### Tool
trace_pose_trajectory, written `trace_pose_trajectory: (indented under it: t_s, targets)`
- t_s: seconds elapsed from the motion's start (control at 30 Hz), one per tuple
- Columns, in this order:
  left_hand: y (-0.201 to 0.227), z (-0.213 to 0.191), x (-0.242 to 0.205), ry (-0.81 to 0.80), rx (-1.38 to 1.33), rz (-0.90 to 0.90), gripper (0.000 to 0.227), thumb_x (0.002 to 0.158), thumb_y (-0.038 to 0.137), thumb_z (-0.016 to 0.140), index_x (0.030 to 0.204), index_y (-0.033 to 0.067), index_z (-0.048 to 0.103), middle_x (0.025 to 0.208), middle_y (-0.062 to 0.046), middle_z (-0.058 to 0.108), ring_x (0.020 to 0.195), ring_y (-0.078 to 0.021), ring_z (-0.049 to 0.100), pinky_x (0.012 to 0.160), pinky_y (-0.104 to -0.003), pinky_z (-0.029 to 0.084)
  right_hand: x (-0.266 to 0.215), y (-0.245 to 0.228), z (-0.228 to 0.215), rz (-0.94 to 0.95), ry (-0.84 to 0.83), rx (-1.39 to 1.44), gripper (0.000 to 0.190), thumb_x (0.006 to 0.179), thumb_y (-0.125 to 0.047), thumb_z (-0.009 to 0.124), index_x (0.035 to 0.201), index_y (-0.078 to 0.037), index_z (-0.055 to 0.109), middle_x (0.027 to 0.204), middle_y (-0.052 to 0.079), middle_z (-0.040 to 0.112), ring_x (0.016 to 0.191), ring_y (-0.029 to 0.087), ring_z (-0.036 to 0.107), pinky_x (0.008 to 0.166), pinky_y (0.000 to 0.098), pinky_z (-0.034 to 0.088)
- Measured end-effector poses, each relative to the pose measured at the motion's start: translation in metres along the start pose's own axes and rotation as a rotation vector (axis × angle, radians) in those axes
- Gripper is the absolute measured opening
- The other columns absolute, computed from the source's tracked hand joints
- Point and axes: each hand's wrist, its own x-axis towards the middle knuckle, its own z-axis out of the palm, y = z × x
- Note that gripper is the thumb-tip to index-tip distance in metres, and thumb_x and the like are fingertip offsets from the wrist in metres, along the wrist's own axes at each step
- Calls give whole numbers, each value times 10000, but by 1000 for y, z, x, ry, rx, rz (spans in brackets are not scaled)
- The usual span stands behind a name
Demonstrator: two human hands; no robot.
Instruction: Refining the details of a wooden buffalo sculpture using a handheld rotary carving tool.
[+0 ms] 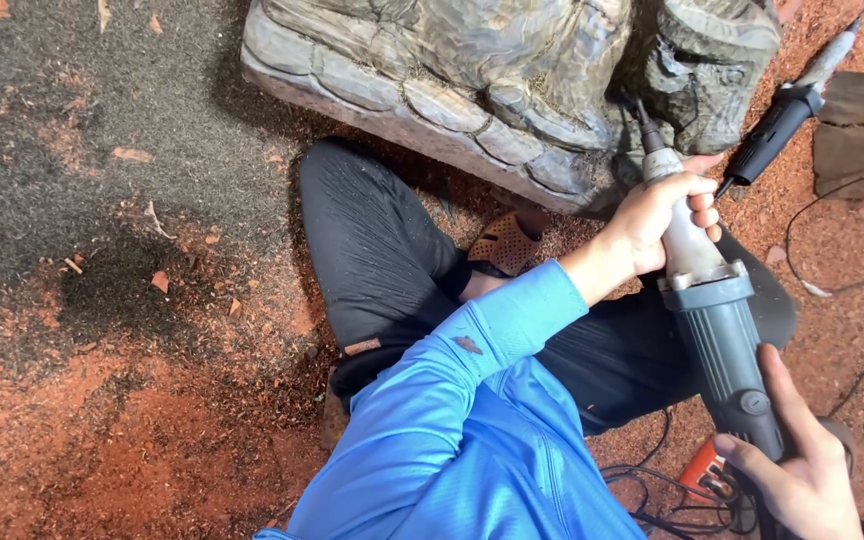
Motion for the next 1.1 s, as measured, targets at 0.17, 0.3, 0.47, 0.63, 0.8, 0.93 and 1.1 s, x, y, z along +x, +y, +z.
trace_pose_trajectory:
  t_s: [0.17,0.3,0.47,0.63,0.8,0.93,1.1]
  targets:
    - [0,-2,1,20,-50,-24,580,944,90,604,1480,-2,405,765,-34,549,646,-132,567,566,-310,547,2,9,-1,-22,-17,17,1101,605,203,719,1608,2,312,1587,255,435,1334,348,525,1104,464,403]
    - [-2,-1,-2,18,-51,-36,608,947,98,589,1513,25,379,761,-31,545,650,-133,555,577,-311,534,2,13,-3,4,-21,12,1098,605,205,725,1606,4,320,1574,257,448,1348,349,519,1111,462,393]
    - [-4,2,-2,6,-48,-9,599,947,98,597,1506,24,394,760,-39,540,650,-139,550,585,-317,523,-1,10,-3,23,6,-1,1069,600,216,727,1583,23,354,1588,251,439,1392,349,482,1138,453,352]
    - [-6,2,-3,-4,-51,1,637,943,93,601,1527,19,356,763,-45,550,660,-142,566,581,-314,539,0,21,-6,-1,1,-1,1090,590,213,736,1592,22,352,1570,264,461,1338,349,527,1097,445,394]
    - [1,-3,4,25,12,1,584,928,119,633,1457,-22,431,771,-42,556,650,-144,575,575,-326,549,4,13,-2,-6,-8,2,1114,600,208,738,1614,10,320,1552,264,472,1299,340,550,1081,440,413]
    - [4,0,2,46,26,-6,573,911,118,649,1422,-43,445,755,-41,558,637,-149,586,565,-332,559,3,9,2,7,-16,19,1112,617,195,719,1626,11,290,1544,283,467,1284,361,561,1059,465,432]
    - [0,-3,0,33,3,-15,613,923,109,626,1476,-30,401,758,-52,562,656,-150,583,578,-323,544,3,16,1,-21,-9,29,1099,619,192,721,1624,42,302,1525,285,493,1258,341,567,1035,434,434]
